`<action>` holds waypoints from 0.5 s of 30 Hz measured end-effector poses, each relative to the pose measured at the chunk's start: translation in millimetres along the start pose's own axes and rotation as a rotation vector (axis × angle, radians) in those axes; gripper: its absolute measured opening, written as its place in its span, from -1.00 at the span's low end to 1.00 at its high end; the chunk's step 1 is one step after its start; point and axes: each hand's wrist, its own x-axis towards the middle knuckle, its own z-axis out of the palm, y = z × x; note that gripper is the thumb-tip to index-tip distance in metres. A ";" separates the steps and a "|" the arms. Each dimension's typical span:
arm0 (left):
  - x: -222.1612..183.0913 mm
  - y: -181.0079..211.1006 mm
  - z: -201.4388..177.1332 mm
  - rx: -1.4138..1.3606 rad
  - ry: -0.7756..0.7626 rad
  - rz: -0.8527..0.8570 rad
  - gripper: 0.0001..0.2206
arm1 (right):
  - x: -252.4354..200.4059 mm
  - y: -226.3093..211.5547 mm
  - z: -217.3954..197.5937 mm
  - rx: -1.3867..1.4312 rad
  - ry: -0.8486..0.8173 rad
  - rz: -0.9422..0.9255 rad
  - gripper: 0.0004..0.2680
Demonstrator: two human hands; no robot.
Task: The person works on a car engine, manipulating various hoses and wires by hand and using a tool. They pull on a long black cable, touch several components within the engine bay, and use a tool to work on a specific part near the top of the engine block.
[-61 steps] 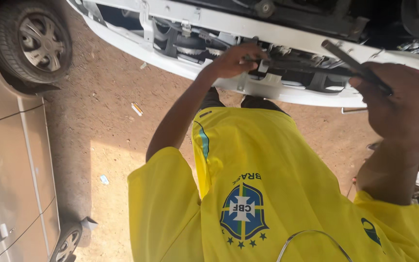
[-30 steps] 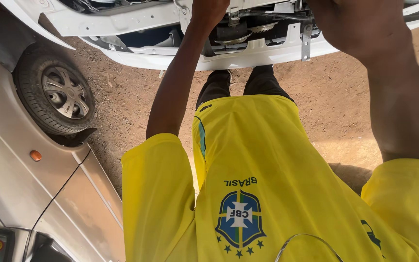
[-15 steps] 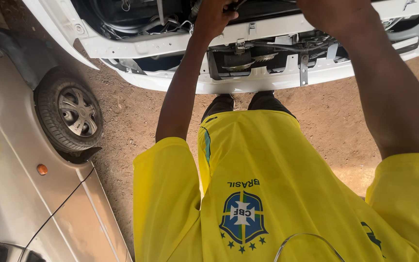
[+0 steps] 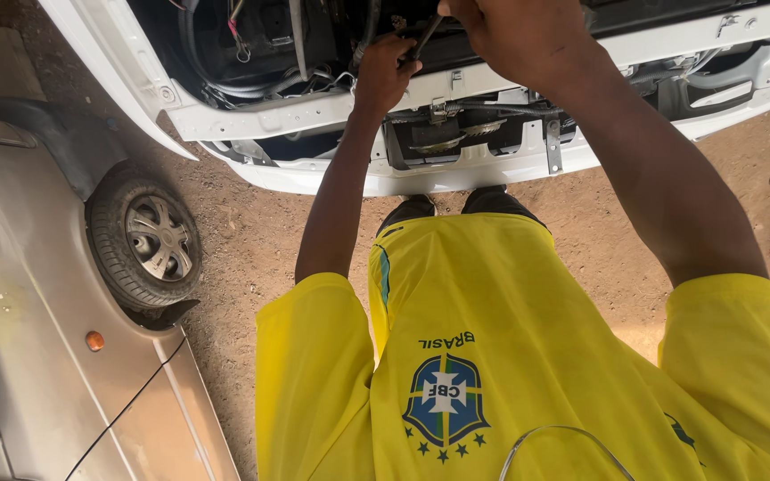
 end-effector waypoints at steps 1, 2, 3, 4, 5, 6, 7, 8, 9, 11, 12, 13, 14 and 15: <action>0.7 2.3 0.5 0.005 0.007 -0.002 -0.68 | 5.1 -5.2 -5.3 0.028 -0.008 -0.003 -0.93; 0.3 4.6 0.3 0.010 0.015 -0.005 -0.68 | 10.2 -11.4 -8.8 -0.005 0.058 -0.068 -0.92; 0.3 6.9 -0.4 0.005 0.015 -0.007 -0.68 | 15.0 -15.0 -12.2 -0.041 0.126 -0.132 -0.89; -2.5 9.6 -1.4 0.001 0.016 -0.010 -0.68 | 17.4 -16.9 -15.9 -0.078 0.193 -0.197 -0.86; -1.3 12.2 -4.7 0.001 0.023 -0.005 -0.68 | 19.7 -18.6 -18.1 -0.053 0.148 -0.159 -0.88; -4.2 16.0 -6.2 0.025 0.022 -0.013 -0.67 | 20.2 -22.8 -17.3 -0.029 0.104 -0.121 -0.89; -6.1 19.7 -6.9 0.049 0.026 -0.020 -0.67 | 21.9 -25.6 -15.7 -0.007 0.062 -0.087 -0.90; -7.4 22.4 -7.7 0.037 0.038 -0.027 -0.67 | 22.7 -29.1 -13.1 -0.031 0.092 -0.088 -0.90; -9.2 24.2 -7.3 0.025 0.048 -0.034 -0.68 | 22.7 -32.6 -10.1 -0.054 0.122 -0.088 -0.91; -12.6 24.5 -4.6 0.021 0.074 -0.026 -0.70 | 24.5 -37.4 -4.3 -0.091 0.129 -0.091 -0.90; -13.2 23.1 -2.7 0.049 0.092 -0.003 -0.71 | 26.3 -38.6 -1.9 -0.107 0.130 -0.091 -0.90; -15.3 21.8 0.1 0.075 0.108 0.017 -0.72 | 27.5 -39.3 -0.3 -0.108 0.118 -0.090 -0.88; -15.1 20.2 2.6 0.101 0.123 0.036 -0.73 | 29.2 -39.3 0.8 -0.110 0.106 -0.089 -0.87; -17.0 19.2 6.1 0.109 0.174 0.073 -0.73 | 29.4 -39.1 1.5 -0.108 0.090 -0.084 -0.85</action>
